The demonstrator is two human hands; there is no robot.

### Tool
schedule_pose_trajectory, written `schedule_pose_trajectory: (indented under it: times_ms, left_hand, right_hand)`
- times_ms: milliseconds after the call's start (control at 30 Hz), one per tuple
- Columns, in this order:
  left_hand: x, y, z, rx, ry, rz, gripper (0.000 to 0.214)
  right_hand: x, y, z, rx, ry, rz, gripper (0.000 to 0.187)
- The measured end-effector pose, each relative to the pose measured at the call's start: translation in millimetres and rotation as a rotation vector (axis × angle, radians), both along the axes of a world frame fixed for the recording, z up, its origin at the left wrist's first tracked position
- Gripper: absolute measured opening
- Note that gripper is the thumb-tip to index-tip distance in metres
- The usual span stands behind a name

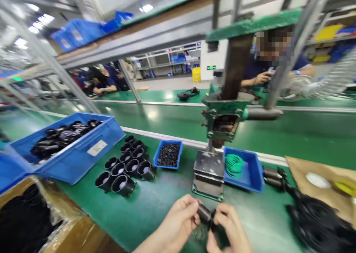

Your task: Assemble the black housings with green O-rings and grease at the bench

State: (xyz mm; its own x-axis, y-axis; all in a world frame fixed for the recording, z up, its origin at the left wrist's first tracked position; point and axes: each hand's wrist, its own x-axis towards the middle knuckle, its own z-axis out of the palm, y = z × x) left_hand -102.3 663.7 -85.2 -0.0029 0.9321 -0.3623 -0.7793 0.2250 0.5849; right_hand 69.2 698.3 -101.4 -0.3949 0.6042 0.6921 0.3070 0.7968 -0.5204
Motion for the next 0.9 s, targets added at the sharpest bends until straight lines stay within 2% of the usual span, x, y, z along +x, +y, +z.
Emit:
schedule_pose_trajectory:
  times_ms: [133,200,333,433,633,767,900]
  left_hand:
    - [-11,-3,9.4,0.018,0.101,-0.07,0.023]
    - [-14,-3,8.5,0.011,0.133,-0.086,0.019]
    - [-15,-7,8.0,-0.013,0.137,-0.141,0.016]
    - [-14,-8,9.8,0.001,0.133,-0.151,0.014]
    - [-15,-6,14.5,0.135,0.289,-0.127,0.045]
    - [-17,-7,19.9,0.269,0.34,-0.166,0.062]
    - [-12,-11,25.0,0.289,0.435,-0.129,0.039]
  right_hand:
    - [-9,-7,12.1,-0.313,0.07,0.033,0.029]
    - [-12,-9,14.6,-0.378,0.095,0.057,0.033]
    - [-12,-14,18.0,-0.277,0.042,0.085,0.043]
    - [-11,-14,22.5,-0.306,0.109,0.085,0.042]
    - [-10,-9,25.1,-0.456,0.211,0.091,0.038]
    - [-8,-9,22.7,-0.463,0.235,0.075,0.037]
    - [-6,-12,21.5,-0.418,0.202,0.069,0.035]
